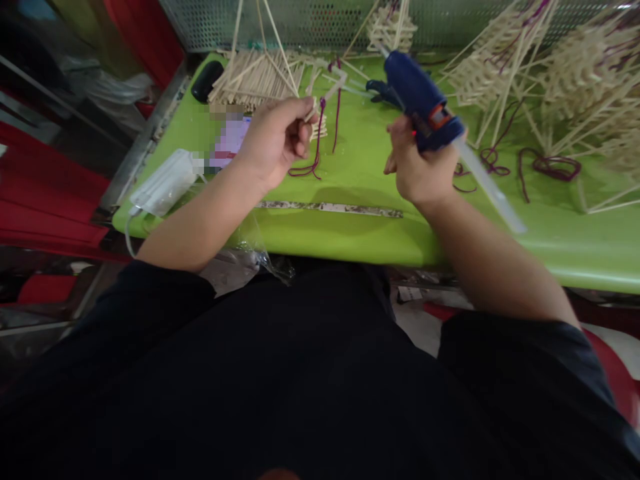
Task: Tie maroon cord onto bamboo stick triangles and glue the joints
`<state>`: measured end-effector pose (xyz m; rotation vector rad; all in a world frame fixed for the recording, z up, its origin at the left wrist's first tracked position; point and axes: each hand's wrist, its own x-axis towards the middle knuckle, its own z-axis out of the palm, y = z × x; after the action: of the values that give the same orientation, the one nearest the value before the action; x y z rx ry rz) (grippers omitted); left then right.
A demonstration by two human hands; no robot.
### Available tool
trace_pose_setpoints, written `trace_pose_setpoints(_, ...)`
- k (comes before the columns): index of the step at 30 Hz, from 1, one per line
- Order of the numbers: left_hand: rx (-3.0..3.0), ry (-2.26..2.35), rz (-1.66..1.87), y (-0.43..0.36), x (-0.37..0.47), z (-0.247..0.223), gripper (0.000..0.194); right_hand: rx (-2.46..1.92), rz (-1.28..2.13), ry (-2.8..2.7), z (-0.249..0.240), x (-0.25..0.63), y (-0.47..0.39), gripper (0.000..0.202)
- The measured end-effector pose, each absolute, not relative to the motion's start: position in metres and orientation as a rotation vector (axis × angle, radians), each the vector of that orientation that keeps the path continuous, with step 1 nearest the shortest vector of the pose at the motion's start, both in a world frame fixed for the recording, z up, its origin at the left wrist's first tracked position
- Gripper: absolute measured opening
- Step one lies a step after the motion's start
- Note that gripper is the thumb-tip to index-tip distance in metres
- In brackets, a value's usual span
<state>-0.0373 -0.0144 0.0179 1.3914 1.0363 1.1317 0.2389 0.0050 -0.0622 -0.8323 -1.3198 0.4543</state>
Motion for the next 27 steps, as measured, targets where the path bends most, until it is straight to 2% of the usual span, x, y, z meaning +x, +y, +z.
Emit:
trace_pose_setpoints(3, 1.39, 0.974, 1.118, -0.015, -0.037, 0.017, 0.032, -0.723, 0.338, -1.193, -0.051, 0.229, 0.013, 0.076)
trace_pose_setpoints(5, 1.414, 0.934, 1.113, -0.017, -0.036, 0.016, 0.031, -0.72, 0.409, -1.201, -0.045, 0.224, 0.013, 0.073)
trace_pose_setpoints(9, 1.477, 0.949, 1.113, -0.022, -0.033, 0.012, 0.03, -0.793, 0.565, -1.232, -0.035, 0.22, 0.0, 0.052)
trace_pose_setpoints(14, 1.523, 0.929, 1.103, -0.027, -0.027, 0.007, 0.033, -0.792, 0.545, -1.173, -0.027, 0.214, -0.015, 0.035)
trace_pose_setpoints(19, 1.512, 1.068, 1.061, -0.032, -0.021, 0.005, 0.03, -0.759, 0.434, -1.212, -0.034, 0.207, -0.013, 0.041)
trace_pose_setpoints(27, 1.461, 0.962, 1.03, -0.035, -0.021, 0.001, 0.026, -0.716, 0.466, -1.258, -0.045, 0.205, -0.011, 0.049)
